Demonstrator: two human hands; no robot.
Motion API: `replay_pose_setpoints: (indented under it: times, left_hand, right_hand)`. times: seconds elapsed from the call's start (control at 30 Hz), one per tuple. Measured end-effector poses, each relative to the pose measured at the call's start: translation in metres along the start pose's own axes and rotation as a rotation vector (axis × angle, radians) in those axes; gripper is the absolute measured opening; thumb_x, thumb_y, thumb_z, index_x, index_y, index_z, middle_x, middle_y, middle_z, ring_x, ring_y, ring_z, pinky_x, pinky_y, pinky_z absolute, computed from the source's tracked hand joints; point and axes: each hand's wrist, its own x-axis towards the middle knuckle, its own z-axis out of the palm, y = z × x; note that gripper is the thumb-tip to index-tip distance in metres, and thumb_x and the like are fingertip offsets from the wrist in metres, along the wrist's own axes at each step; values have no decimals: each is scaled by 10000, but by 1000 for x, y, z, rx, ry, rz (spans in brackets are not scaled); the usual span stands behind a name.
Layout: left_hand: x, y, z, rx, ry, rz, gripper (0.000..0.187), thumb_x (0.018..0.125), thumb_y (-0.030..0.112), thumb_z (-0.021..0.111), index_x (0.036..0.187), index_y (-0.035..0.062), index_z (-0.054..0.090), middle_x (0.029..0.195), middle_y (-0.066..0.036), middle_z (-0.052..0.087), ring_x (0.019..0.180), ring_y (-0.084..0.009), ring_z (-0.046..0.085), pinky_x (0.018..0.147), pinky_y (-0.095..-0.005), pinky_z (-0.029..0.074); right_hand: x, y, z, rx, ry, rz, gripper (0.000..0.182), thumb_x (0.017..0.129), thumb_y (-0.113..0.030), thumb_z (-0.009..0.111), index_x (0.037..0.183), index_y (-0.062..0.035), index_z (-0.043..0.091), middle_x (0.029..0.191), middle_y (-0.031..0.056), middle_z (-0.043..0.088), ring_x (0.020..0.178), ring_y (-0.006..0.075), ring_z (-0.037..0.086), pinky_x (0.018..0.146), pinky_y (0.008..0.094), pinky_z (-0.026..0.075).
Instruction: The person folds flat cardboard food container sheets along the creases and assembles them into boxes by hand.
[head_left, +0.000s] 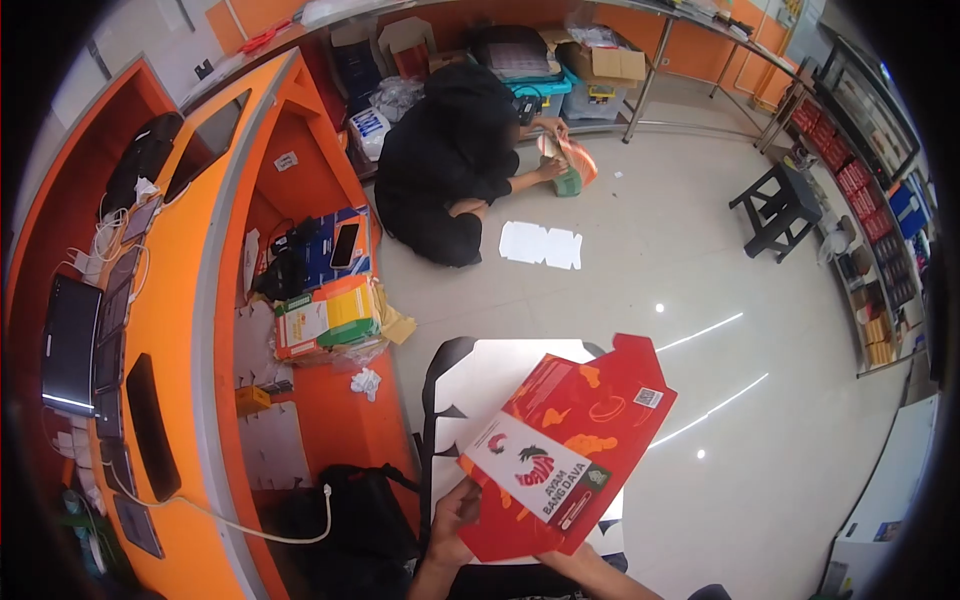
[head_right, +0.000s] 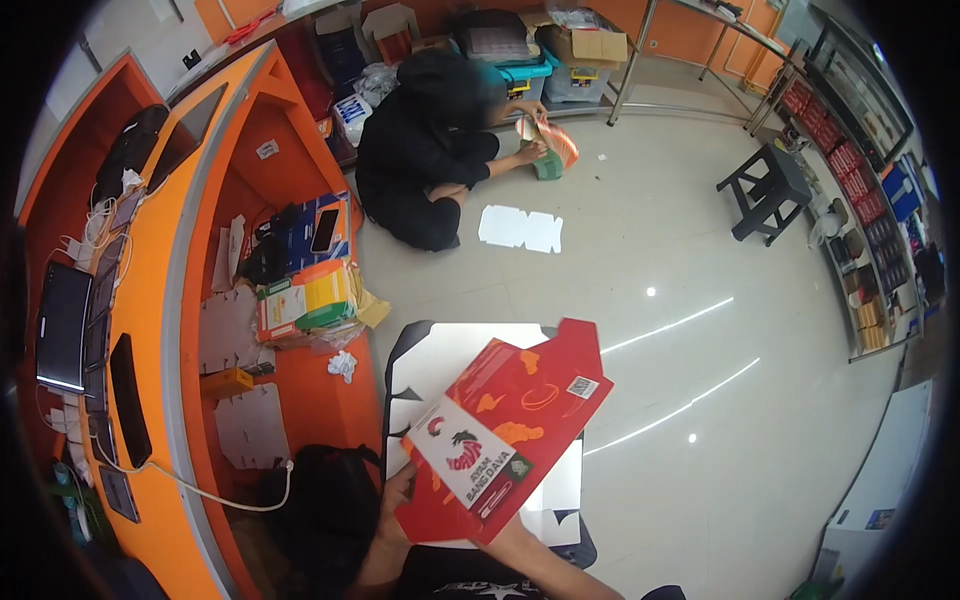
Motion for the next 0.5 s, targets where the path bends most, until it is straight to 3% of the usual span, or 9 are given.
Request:
replay_pose_setpoints:
  times: [0.07,0.1,0.2,0.27,0.3,0.33,0.4,0.47,0.5]
  left_hand:
    - [3,-1,-8,-42,-56,-18,979,764,107,821,1523,-13,216,1494,-173,392,1340,-235,450,1104,-408,398]
    - [6,0,-6,-41,-56,-12,979,764,107,821,1523,-13,216,1494,-173,392,1340,-235,450,1104,-408,398]
    - [9,3,-1,-316,-143,44,1132,753,126,832,1571,116,51,1550,-174,294,1390,-268,382,1111,-444,391]
    - [8,2,-3,-400,-148,62,1201,762,168,839,1573,221,-45,1560,-156,268,1406,-292,350,1094,-486,405]
    - [7,9,5,-123,-45,54,1071,831,149,783,1569,224,10,1513,-135,339,1371,-284,398,1055,-495,449]
    - [6,6,1,-121,-40,54,1071,831,149,783,1569,224,10,1513,-135,339,1371,-284,398,1055,-495,449]
    - [8,-3,-9,123,35,-2,794,952,122,617,1544,229,99,1450,-133,403,1285,-320,493,989,-516,497]
    - [7,-6,-13,99,79,14,658,988,88,545,1511,223,170,1406,-122,436,1246,-305,529,965,-504,516]
    - [8,2,-5,23,162,-2,666,980,87,566,1505,203,173,1378,-123,469,1205,-301,558,939,-493,533]
  right_hand:
    - [15,-10,-1,15,7,9,457,796,-138,754,1218,-42,605,1172,167,640,1072,341,633,870,431,519]
    - [24,-13,-3,-165,42,-185,471,798,-124,746,1233,-33,591,1174,183,630,1081,359,620,876,429,509]
    - [49,-38,-8,-230,-46,24,415,768,-111,771,1145,-11,629,1176,210,596,1059,383,615,874,451,513]
    - [51,-38,-8,-222,-45,14,340,791,-80,746,1105,0,641,1251,208,536,1064,376,619,862,455,527]
    - [51,-45,-10,-203,-148,15,332,806,-65,728,1119,-1,639,1285,204,505,1085,368,614,860,448,536]
    - [51,-48,-11,-185,-250,17,325,820,-50,711,1133,-3,636,1318,199,473,1106,360,610,858,441,544]
    - [45,-38,-12,-211,-280,-48,350,830,-97,738,1157,-19,643,1385,158,436,1025,312,643,848,395,542]
    - [40,-53,-20,-409,-310,-108,334,843,-116,733,1156,-29,651,1405,151,416,1024,304,645,862,404,545]
    - [36,-58,-22,-495,-216,-144,321,837,-101,726,1143,-37,656,1302,147,524,1022,307,651,862,407,548]
